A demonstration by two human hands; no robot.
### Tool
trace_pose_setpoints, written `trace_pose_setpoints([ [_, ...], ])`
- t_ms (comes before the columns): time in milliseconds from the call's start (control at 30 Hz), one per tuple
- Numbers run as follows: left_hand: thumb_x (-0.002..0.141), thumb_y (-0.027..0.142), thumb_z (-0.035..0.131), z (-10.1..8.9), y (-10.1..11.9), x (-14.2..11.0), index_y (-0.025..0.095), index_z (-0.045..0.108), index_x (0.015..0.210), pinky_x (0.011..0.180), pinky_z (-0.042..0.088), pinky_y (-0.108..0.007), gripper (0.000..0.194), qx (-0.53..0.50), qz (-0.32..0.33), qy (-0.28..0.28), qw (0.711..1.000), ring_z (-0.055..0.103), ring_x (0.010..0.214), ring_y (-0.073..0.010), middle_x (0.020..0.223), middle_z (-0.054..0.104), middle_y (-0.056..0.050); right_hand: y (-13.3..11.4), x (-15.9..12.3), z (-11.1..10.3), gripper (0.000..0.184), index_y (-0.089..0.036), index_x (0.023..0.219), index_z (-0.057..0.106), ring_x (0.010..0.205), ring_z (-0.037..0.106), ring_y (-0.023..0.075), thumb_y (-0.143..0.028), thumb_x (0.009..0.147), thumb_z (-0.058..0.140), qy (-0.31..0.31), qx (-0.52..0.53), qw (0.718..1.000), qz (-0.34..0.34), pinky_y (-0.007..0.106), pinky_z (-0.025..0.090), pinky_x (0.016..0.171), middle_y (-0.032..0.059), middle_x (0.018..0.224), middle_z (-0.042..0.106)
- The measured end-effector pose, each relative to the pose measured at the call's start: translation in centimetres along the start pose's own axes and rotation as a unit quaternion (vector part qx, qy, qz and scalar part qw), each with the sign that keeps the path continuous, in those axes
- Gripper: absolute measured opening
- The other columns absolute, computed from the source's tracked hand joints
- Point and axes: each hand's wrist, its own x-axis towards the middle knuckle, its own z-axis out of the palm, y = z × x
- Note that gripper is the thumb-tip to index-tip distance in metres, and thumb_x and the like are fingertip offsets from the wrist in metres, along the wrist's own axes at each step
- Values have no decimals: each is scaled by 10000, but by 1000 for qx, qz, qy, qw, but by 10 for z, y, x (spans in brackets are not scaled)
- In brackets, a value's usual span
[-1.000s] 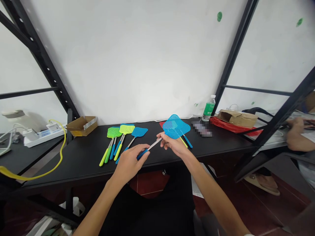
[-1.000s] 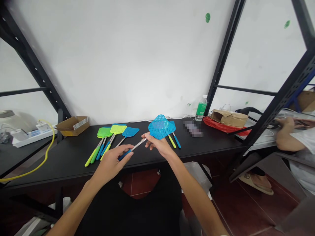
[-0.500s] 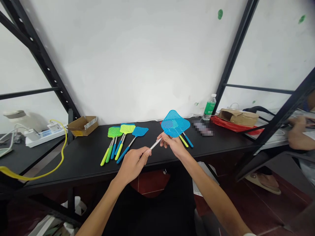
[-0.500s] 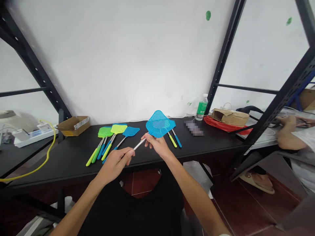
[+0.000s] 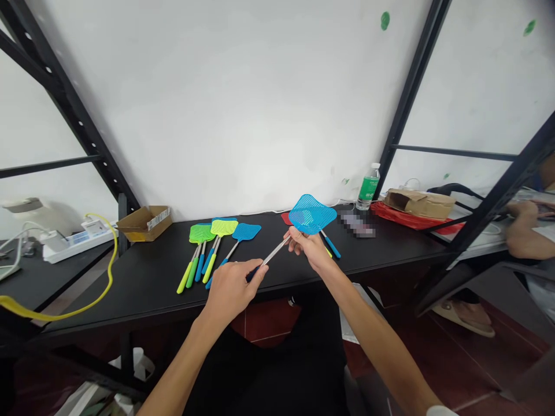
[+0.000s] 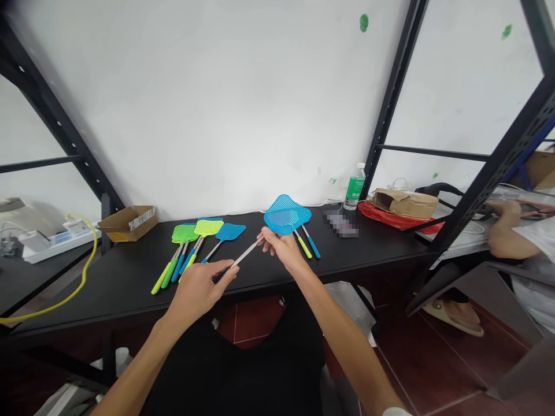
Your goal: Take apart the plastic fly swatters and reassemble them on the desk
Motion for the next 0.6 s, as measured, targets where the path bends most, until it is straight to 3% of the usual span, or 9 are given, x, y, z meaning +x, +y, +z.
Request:
trace_pose_setpoints([
  [167,968,505,481,-3,-10,-2,240,778,1041,656,413,-293,404,46,4,8,999,698,728,-216,840,781,-51,-2,8,-17,443,-170,751,696,509,574,113,-611,747,732,53,14,998,-7,206,356,398,49,670,672],
  [400,979,495,465,-22,-18,1,264,774,1029,628,411,-262,389,10,27,-56,998,695,678,-178,801,782,-13,-13,16,-59,467,-176,708,658,491,560,104,-620,666,797,131,40,990,-16,199,339,386,29,645,647],
  [600,981,496,448,-27,-18,3,269,773,986,613,404,-257,397,-8,24,-80,996,684,664,-170,772,774,-1,-16,17,-69,473,-174,709,659,495,558,101,-615,648,820,134,48,990,-11,201,347,393,22,654,637],
])
